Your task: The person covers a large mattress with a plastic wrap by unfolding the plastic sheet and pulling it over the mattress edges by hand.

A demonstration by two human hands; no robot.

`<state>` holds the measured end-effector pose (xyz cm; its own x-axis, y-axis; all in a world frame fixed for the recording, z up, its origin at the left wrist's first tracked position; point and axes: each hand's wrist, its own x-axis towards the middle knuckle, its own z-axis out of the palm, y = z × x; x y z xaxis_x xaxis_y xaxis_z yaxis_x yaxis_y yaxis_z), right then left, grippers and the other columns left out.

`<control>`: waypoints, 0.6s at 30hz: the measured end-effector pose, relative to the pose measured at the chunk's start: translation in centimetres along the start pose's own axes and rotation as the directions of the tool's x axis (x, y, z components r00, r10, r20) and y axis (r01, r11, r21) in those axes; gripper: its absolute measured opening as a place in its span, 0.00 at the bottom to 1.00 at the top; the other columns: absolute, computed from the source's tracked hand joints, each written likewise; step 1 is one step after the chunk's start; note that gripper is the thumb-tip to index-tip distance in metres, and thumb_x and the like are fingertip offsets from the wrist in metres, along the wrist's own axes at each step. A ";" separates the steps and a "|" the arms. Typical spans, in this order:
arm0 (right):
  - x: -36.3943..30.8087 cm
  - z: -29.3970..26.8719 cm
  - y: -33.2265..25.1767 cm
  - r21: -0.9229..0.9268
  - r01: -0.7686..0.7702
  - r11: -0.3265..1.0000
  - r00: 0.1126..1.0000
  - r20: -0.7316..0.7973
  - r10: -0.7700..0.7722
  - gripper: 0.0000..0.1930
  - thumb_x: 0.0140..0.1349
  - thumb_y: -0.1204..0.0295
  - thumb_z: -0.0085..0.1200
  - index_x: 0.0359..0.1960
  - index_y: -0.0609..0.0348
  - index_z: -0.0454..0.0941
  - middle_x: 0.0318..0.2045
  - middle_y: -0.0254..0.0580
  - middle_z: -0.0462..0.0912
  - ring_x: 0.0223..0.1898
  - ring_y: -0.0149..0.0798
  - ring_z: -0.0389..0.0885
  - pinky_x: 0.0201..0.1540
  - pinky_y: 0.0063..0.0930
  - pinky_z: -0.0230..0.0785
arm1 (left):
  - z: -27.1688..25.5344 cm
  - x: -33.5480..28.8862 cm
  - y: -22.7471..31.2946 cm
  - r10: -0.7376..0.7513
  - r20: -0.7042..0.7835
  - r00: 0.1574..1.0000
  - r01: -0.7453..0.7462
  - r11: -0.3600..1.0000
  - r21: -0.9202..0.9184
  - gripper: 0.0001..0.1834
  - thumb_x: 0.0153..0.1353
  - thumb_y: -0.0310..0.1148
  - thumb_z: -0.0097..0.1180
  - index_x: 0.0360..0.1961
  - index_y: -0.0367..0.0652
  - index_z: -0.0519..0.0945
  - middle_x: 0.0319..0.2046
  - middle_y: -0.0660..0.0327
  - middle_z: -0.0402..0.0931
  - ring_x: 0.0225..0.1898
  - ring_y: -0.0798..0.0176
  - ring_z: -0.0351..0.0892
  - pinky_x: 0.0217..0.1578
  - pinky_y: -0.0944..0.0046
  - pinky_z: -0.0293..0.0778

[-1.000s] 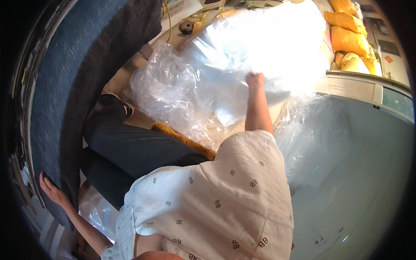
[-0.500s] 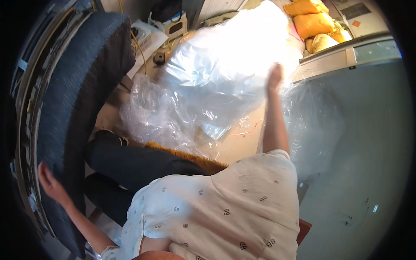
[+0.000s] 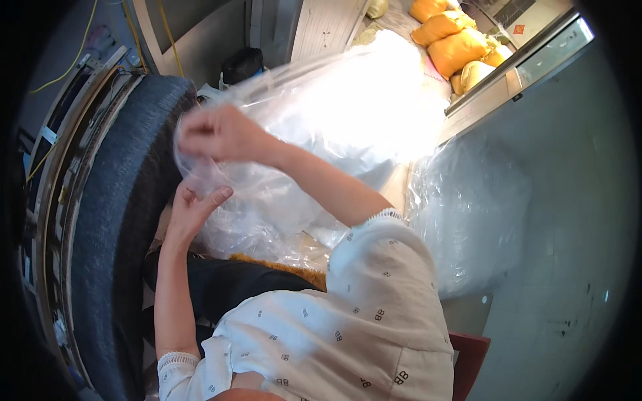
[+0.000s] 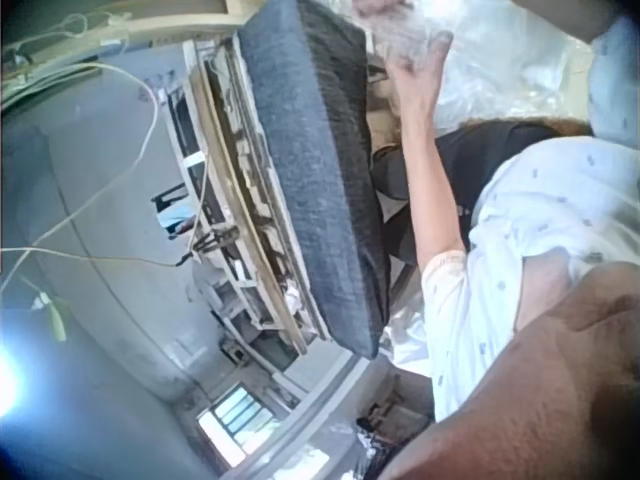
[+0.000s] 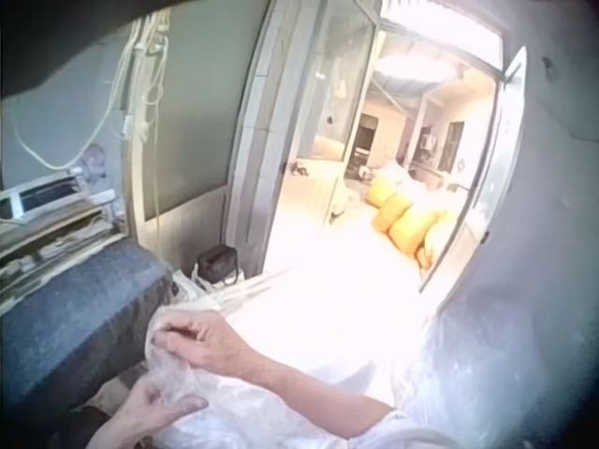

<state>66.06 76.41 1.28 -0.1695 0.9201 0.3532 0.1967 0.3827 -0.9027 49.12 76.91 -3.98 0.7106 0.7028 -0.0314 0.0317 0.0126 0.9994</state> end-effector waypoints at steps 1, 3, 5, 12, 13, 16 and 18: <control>1.9 -0.4 -1.6 0.016 0.023 1.000 0.996 -0.085 -0.021 0.08 0.57 0.69 0.52 0.26 0.59 0.78 0.19 0.30 0.75 0.19 0.20 0.69 0.23 0.15 0.64 | -0.9 -0.4 0.1 0.000 -0.009 1.000 0.000 1.000 0.000 0.20 0.46 0.26 0.62 0.43 0.37 0.75 0.36 0.62 0.77 0.36 0.73 0.72 0.39 0.72 0.67; 6.5 -1.5 -2.4 -0.017 0.285 0.958 0.926 -0.253 -0.280 0.06 0.56 0.72 0.52 0.29 0.60 0.78 0.23 0.33 0.78 0.27 0.23 0.73 0.33 0.19 0.66 | -3.0 -1.7 -0.1 -0.026 0.114 0.993 -0.001 0.972 0.233 0.10 0.47 0.25 0.61 0.34 0.38 0.80 0.27 0.67 0.76 0.30 0.74 0.73 0.34 0.73 0.68; 12.3 -2.5 -1.8 0.056 0.416 0.908 0.890 -0.231 -0.394 0.09 0.58 0.68 0.49 0.36 0.57 0.78 0.32 0.37 0.80 0.36 0.30 0.76 0.42 0.25 0.68 | -6.0 -3.9 0.3 -0.048 -0.102 0.994 0.069 0.976 0.208 0.07 0.51 0.24 0.56 0.33 0.38 0.80 0.30 0.65 0.78 0.31 0.72 0.74 0.36 0.72 0.68; 20.5 3.8 1.8 -0.488 0.673 0.556 0.597 -0.084 -0.798 0.06 0.61 0.72 0.47 0.34 0.61 0.73 0.33 0.31 0.73 0.37 0.25 0.69 0.42 0.17 0.61 | -23.6 -20.5 4.1 0.143 -0.815 0.562 -0.211 0.977 0.026 0.12 0.62 0.41 0.49 0.37 0.44 0.76 0.12 0.76 0.55 0.10 0.81 0.49 0.09 0.73 0.43; 20.1 5.1 4.8 -0.713 0.547 0.438 0.618 -0.009 -0.786 0.07 0.61 0.70 0.46 0.36 0.59 0.73 0.36 0.33 0.74 0.40 0.28 0.69 0.45 0.21 0.61 | -26.5 -26.8 7.1 0.119 -0.700 0.704 -0.156 0.988 0.010 0.17 0.63 0.42 0.48 0.45 0.41 0.74 0.20 0.69 0.70 0.19 0.76 0.68 0.18 0.74 0.62; 17.8 8.6 12.6 -0.844 0.335 0.419 0.833 0.057 -0.551 0.16 0.60 0.60 0.45 0.44 0.53 0.75 0.48 0.39 0.75 0.55 0.41 0.66 0.55 0.34 0.60 | -36.4 -44.9 7.6 0.276 -0.894 0.352 0.564 0.700 0.439 0.24 0.64 0.38 0.41 0.58 0.36 0.63 0.56 0.53 0.65 0.59 0.61 0.62 0.56 0.63 0.58; 16.7 9.8 14.4 -0.724 0.414 0.552 0.861 0.114 -0.496 0.16 0.59 0.58 0.44 0.44 0.51 0.75 0.49 0.39 0.74 0.56 0.45 0.64 0.56 0.36 0.59 | -42.4 -67.2 10.5 0.294 -0.881 0.372 0.901 0.115 0.419 0.24 0.64 0.39 0.39 0.59 0.39 0.63 0.57 0.53 0.64 0.58 0.57 0.64 0.56 0.62 0.59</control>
<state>56.60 96.42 -8.26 -0.3535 0.5925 0.7239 0.7372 0.6528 -0.1743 -28.12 59.93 9.21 -0.3455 0.8912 0.2938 0.9380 0.3368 0.0814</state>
